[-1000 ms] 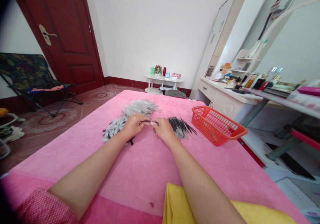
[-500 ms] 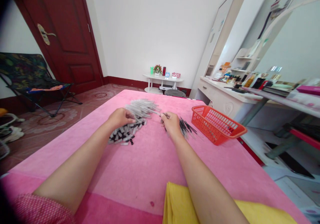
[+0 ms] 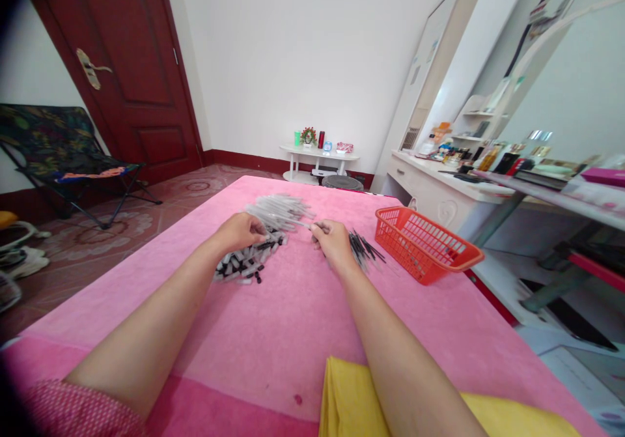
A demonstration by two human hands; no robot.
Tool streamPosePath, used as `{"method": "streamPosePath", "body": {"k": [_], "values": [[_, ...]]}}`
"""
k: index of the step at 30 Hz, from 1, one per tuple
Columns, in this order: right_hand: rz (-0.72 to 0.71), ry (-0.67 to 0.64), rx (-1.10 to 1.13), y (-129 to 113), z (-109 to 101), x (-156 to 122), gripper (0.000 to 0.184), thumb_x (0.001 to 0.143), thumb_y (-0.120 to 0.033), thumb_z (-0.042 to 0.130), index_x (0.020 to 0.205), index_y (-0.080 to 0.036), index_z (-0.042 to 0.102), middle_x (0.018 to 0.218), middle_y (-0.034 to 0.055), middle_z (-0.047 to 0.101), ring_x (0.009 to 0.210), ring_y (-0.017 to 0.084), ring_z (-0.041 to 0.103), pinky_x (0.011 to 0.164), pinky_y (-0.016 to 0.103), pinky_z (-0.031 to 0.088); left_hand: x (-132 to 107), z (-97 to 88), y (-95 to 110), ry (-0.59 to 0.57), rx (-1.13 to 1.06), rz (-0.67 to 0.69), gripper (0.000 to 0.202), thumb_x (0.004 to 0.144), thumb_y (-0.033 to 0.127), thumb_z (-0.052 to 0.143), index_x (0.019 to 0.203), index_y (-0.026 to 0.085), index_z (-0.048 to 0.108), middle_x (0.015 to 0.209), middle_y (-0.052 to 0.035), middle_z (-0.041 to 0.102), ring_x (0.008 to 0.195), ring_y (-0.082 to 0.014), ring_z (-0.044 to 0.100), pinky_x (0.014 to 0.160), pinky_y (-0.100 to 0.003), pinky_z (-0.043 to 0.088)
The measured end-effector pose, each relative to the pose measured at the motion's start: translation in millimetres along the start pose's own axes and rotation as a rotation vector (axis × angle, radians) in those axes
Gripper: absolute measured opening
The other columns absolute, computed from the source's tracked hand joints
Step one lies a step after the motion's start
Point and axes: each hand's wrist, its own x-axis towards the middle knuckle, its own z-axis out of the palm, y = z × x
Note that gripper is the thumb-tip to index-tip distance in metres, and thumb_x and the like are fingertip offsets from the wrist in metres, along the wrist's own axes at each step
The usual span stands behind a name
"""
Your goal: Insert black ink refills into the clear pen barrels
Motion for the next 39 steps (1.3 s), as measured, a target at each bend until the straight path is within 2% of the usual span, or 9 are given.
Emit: {"method": "streamPosePath", "body": {"k": [3, 6, 14, 19, 32, 39], "values": [[-0.017, -0.03, 0.012, 0.4, -1.3, 0.2, 0.026, 0.072, -0.039, 0.055, 0.069, -0.014, 0.058, 0.053, -0.0001, 0.056, 0.041, 0.008, 0.047, 0.041, 0.019, 0.038, 5.6, 5.0, -6.8, 0.111, -0.171, 0.002, 0.014, 0.065, 0.029, 0.065, 0.075, 0.02, 0.068, 0.071, -0.0022, 0.069, 0.065, -0.016, 0.062, 0.058, -0.024, 0.044], [-0.017, -0.032, 0.008, 1.8, -2.5, 0.6, 0.026, 0.072, -0.039, 0.056, 0.067, -0.014, 0.058, 0.053, 0.0002, 0.056, 0.041, 0.008, 0.047, 0.041, 0.019, 0.039, 8.6, 7.6, -12.5, 0.192, -0.252, -0.003, 0.017, 0.066, 0.028, 0.065, 0.079, 0.018, 0.067, 0.072, -0.0024, 0.069, 0.066, -0.0156, 0.062, 0.061, -0.024, 0.045], [-0.004, -0.025, -0.013, 6.1, -4.5, 2.3, 0.025, 0.071, -0.039, 0.056, 0.068, -0.014, 0.058, 0.052, -0.0002, 0.056, 0.04, 0.008, 0.047, 0.041, 0.019, 0.039, 12.3, 13.8, -17.6, 0.26, -0.435, 0.033, 0.017, 0.064, 0.024, 0.065, 0.077, 0.013, 0.067, 0.07, -0.0047, 0.068, 0.059, -0.0148, 0.059, 0.056, -0.024, 0.044], [-0.017, -0.032, -0.032, 8.3, -6.4, 3.8, 0.022, 0.071, -0.036, 0.056, 0.068, -0.015, 0.058, 0.052, -0.0006, 0.056, 0.04, 0.009, 0.047, 0.041, 0.021, 0.039, 11.1, 12.4, -13.3, 0.244, -0.52, 0.056, 0.017, 0.062, 0.021, 0.065, 0.076, 0.013, 0.069, 0.071, -0.0054, 0.069, 0.062, -0.0163, 0.06, 0.058, -0.024, 0.045], [-0.15, -0.078, -0.03, 3.8, -11.7, 4.5, 0.018, 0.074, -0.031, 0.054, 0.075, -0.014, 0.061, 0.058, 0.0001, 0.056, 0.049, 0.011, 0.05, 0.045, 0.021, 0.041, 9.1, 13.5, -13.8, 0.195, -0.494, 0.057, 0.02, 0.064, 0.022, 0.063, 0.079, 0.014, 0.072, 0.074, -0.0058, 0.071, 0.065, -0.0179, 0.061, 0.059, -0.025, 0.044], [-0.169, -0.017, -0.012, 0.8, -13.2, 4.6, 0.019, 0.074, -0.031, 0.054, 0.077, -0.014, 0.062, 0.056, -0.0006, 0.055, 0.045, 0.01, 0.048, 0.044, 0.021, 0.04, 6.8, 12.2, -9.3, 0.147, -0.539, 0.056, 0.018, 0.068, 0.024, 0.059, 0.074, 0.013, 0.072, 0.062, -0.0032, 0.067, 0.052, -0.0132, 0.055, 0.05, -0.022, 0.038]]}}
